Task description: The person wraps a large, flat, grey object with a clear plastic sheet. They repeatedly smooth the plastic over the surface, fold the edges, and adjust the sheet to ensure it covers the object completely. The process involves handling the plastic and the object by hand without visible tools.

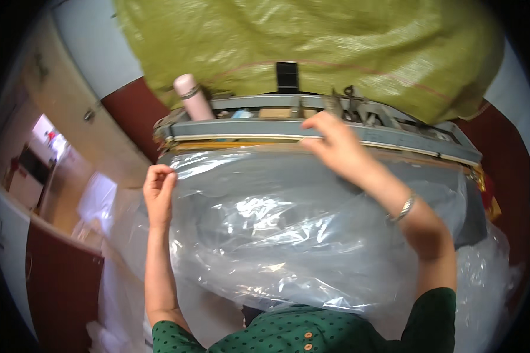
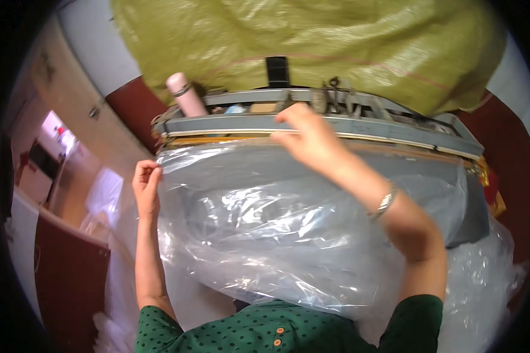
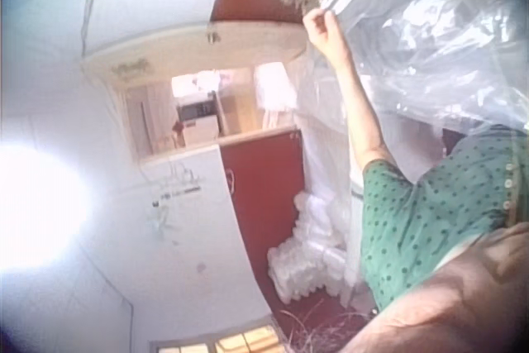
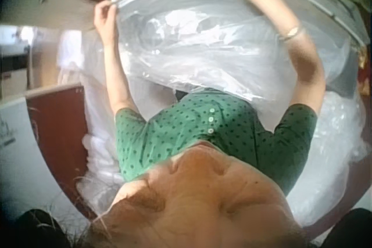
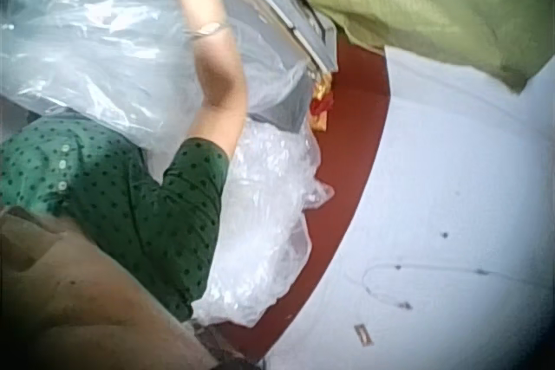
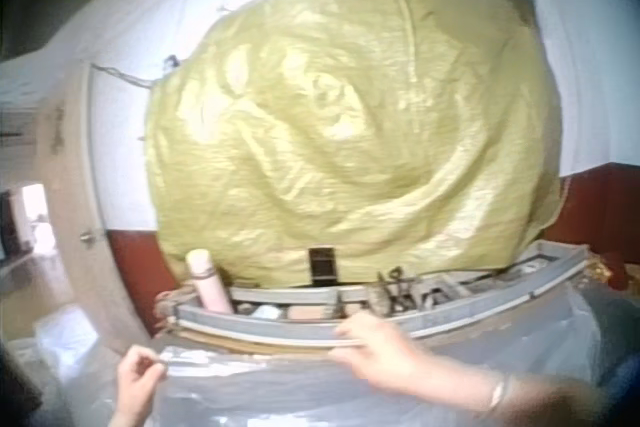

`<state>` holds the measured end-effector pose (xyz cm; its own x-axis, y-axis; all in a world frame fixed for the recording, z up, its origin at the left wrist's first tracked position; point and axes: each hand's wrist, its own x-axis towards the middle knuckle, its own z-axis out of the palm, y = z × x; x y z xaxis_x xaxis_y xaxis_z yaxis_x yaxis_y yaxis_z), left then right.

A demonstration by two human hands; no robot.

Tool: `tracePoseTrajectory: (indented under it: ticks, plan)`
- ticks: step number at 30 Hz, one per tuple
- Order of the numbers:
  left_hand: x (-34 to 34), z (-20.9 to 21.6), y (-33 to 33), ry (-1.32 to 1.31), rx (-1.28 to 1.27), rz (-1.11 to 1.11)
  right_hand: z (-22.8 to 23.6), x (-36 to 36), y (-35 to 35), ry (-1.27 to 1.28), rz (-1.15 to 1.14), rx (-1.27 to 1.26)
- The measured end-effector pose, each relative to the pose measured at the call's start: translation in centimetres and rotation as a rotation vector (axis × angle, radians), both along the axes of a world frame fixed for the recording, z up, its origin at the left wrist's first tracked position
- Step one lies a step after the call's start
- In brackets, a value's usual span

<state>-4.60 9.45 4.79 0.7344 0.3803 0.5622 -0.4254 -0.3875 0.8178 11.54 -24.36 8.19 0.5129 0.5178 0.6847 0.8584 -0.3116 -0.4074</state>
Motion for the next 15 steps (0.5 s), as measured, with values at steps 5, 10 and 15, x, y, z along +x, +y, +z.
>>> tracePoseTrajectory:
  ticks: [5, 10, 15]
  plan:
    - [-3.5, 1.4, 0.1, -0.062, 0.27, 0.095, -1.4, -5.5, 9.2, 0.36, 0.171, -0.116]
    - [-7.1, 0.5, 0.5, 0.56, 0.531, -0.144, -7.8, -2.9, 5.8, 0.532, 0.158, 0.073]
    - [-9.6, -4.1, -6.2, 1.046, 0.564, -0.55, -13.8, 0.3, -12.2, 0.539, -0.397, 0.045]
